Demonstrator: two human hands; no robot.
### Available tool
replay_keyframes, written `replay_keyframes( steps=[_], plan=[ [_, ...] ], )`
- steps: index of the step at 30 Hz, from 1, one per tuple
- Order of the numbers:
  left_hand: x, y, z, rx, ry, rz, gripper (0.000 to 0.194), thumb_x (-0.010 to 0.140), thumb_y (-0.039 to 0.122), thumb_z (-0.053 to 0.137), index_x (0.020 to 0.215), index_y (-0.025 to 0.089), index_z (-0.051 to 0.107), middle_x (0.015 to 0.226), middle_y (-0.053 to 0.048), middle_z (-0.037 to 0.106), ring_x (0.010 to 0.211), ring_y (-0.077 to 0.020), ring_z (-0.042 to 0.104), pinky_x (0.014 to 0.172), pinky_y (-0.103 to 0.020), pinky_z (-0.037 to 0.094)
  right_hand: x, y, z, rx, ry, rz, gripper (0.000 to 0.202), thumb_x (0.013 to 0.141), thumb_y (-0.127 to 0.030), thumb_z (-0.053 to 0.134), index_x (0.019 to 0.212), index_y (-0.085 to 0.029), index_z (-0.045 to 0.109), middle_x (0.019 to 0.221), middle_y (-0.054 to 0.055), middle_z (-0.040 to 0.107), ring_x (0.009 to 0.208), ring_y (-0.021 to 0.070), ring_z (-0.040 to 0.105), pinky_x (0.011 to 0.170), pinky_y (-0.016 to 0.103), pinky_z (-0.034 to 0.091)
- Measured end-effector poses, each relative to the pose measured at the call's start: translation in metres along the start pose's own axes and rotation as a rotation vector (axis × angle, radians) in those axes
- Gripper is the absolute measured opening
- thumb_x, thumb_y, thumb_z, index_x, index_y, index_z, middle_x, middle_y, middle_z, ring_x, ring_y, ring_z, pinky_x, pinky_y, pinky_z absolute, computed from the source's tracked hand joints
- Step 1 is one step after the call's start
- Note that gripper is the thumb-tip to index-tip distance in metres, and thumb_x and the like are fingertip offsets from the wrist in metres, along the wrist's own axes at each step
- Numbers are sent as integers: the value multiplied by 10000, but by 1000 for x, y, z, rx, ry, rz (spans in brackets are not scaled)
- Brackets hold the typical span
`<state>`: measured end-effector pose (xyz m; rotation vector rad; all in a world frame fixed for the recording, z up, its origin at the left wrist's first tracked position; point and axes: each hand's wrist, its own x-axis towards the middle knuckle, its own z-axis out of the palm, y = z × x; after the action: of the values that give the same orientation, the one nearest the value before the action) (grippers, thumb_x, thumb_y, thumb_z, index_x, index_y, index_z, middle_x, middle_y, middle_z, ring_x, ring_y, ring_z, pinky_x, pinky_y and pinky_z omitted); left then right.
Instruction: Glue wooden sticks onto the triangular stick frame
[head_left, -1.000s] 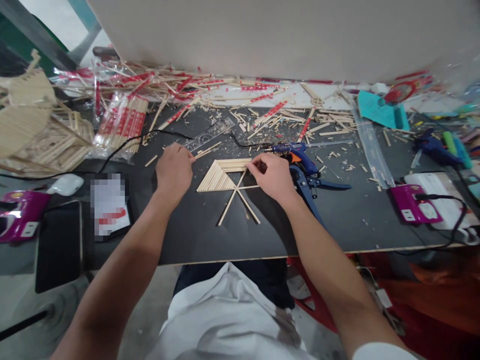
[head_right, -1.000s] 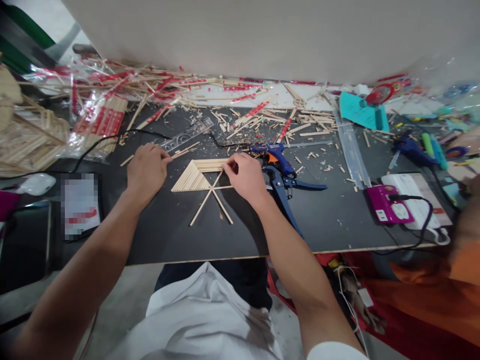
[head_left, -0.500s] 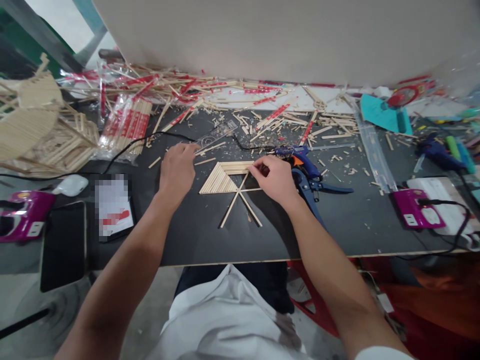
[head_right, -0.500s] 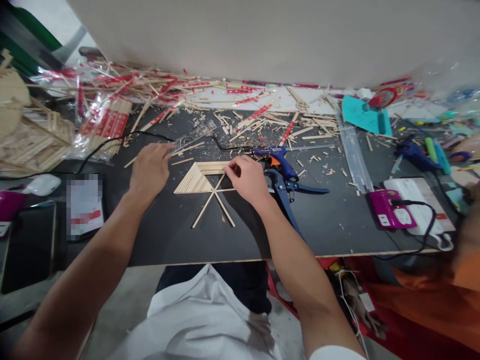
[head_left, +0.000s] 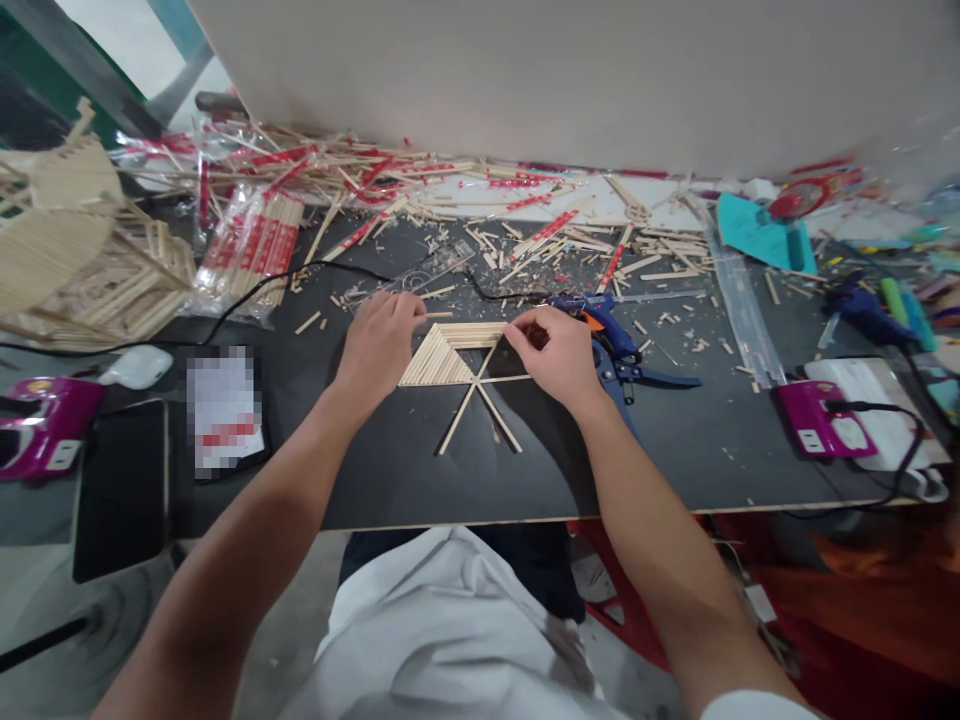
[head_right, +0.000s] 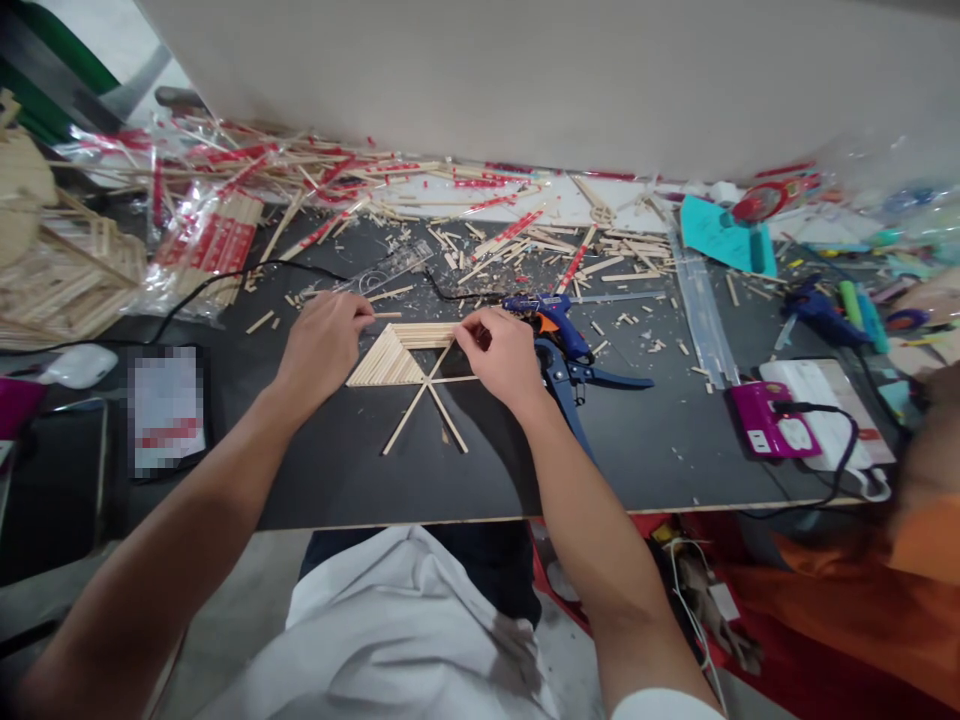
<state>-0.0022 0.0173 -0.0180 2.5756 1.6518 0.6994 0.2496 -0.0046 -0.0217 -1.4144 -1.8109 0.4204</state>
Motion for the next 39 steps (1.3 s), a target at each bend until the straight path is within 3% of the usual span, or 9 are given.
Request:
replay_keyframes(
  steps=[5,9,12,19,24,29,34,39],
  plan=[
    [-6,19,2,-218,46,240,263,1075,285,433,1017,183,668,916,-66,736,844,-185,647,817,-308,495,-5,-8,3,294,-120,108,266,872,-441,722,1006,-211,722,869,42,735,735,176,659,654,298,507],
    [-11,26,6,-282,99,365,214,1065,278,492,1022,184,679,886,-45,747,829,-160,660,773,-265,495,-8,-11,11,437,-185,120,340,870,-535,717,963,-208,721,807,29,714,680,159,629,626,288,498],
    [-11,24,7,-259,47,354,206,1058,290,515,1011,195,692,891,-37,760,836,-159,671,780,-267,501,-8,-12,14,384,-209,78,333,901,-535,679,923,-204,716,794,31,718,653,153,608,634,294,491],
    [-7,7,7,-176,22,311,318,1069,319,465,1035,180,748,934,-86,779,846,-195,681,804,-321,526,-4,-15,10,197,-149,-37,148,939,-340,639,907,-214,710,836,33,738,665,157,606,664,301,484],
    [-8,-1,5,-132,30,212,313,1056,317,477,1013,191,760,941,-83,784,895,-212,698,838,-339,534,-3,-13,10,133,-132,-57,130,946,-315,620,907,-218,698,857,35,740,682,164,622,680,311,494],
    [-11,0,2,-79,15,112,285,1030,353,527,952,204,757,911,-78,771,894,-211,700,774,-310,521,-5,-12,12,111,-185,-51,100,918,-289,623,885,-215,682,846,31,731,660,157,607,663,307,489],
    [-11,5,0,-88,-46,142,282,1051,346,494,1040,197,733,977,-77,759,954,-218,678,749,-300,500,-2,-8,11,113,-189,-67,84,908,-268,637,868,-208,680,838,28,725,645,147,595,654,301,478],
    [-10,13,0,-42,-90,275,275,1050,354,510,1145,191,711,1047,-91,731,976,-228,649,782,-316,500,-6,-13,17,104,-184,-61,125,933,-325,640,899,-225,706,859,30,741,657,156,602,666,311,484]
  ],
)
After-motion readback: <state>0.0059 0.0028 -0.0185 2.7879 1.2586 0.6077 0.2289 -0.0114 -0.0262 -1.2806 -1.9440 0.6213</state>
